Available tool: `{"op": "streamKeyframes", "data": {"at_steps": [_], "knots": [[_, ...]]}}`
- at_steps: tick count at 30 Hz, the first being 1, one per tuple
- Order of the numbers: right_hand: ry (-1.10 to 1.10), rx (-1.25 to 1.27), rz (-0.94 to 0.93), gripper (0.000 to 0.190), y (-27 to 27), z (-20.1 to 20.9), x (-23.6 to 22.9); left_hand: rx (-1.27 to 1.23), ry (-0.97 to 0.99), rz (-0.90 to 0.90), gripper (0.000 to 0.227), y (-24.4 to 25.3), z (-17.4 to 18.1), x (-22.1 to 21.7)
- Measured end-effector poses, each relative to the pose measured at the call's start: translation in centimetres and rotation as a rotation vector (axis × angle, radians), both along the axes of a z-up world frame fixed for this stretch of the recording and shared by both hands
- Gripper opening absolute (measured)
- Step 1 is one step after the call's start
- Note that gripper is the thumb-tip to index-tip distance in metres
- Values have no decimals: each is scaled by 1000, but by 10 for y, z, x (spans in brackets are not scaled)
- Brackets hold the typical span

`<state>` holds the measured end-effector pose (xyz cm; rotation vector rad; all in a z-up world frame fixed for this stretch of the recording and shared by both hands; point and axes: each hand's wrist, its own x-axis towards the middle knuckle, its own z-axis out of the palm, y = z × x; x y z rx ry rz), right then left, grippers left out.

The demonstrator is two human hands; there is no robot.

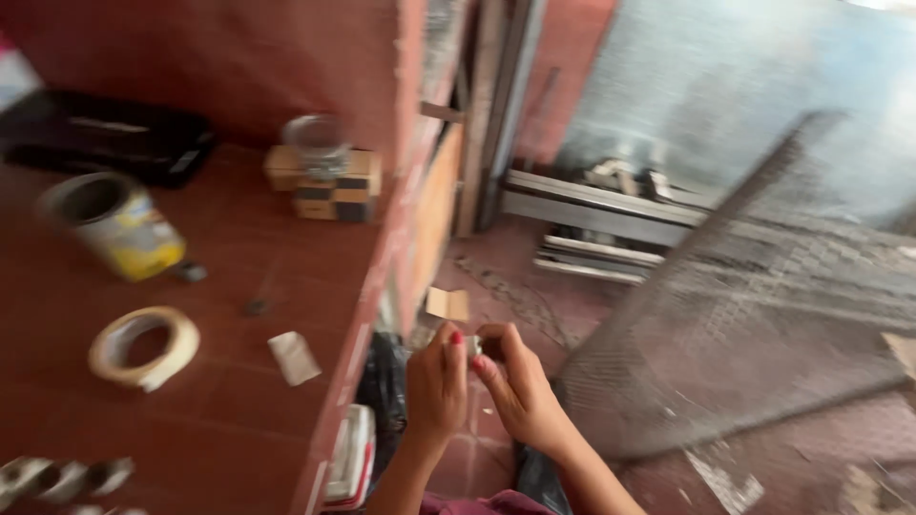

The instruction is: Organize small metal hardware pieces by placing them into a container and handling tape and other supplies

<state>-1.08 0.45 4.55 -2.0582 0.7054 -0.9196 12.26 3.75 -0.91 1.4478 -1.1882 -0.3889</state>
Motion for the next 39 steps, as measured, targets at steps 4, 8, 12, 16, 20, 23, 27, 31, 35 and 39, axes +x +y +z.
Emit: {"op": "streamKeyframes", "data": {"at_steps": [4,8,12,16,20,23,27,31,35,39], "knots": [[-269,203,382,25,17,0,55,-73,-252,250,25,37,4,49],[-405,279,561,32,40,-6,104,-256,285,264,35,70,1,84],[-398,326,699,33,56,-11,143,-287,275,446,29,105,1,108],[-331,461,881,48,59,-17,173,-362,287,629,23,123,-28,123],[-113,225,913,39,50,-26,204,-325,331,916,20,129,-52,125],[-50,92,949,37,51,-40,237,-295,397,1052,21,149,-63,144],[-24,-251,1028,39,48,-100,299,-530,307,1223,20,186,-77,161],[122,-288,1099,39,67,-154,348,-483,416,1306,20,188,-44,147],[174,-301,1195,45,65,-151,364,-472,336,1354,23,175,-56,142],[-54,-616,1070,34,24,-140,382,-321,387,1438,22,171,-51,137]]}}
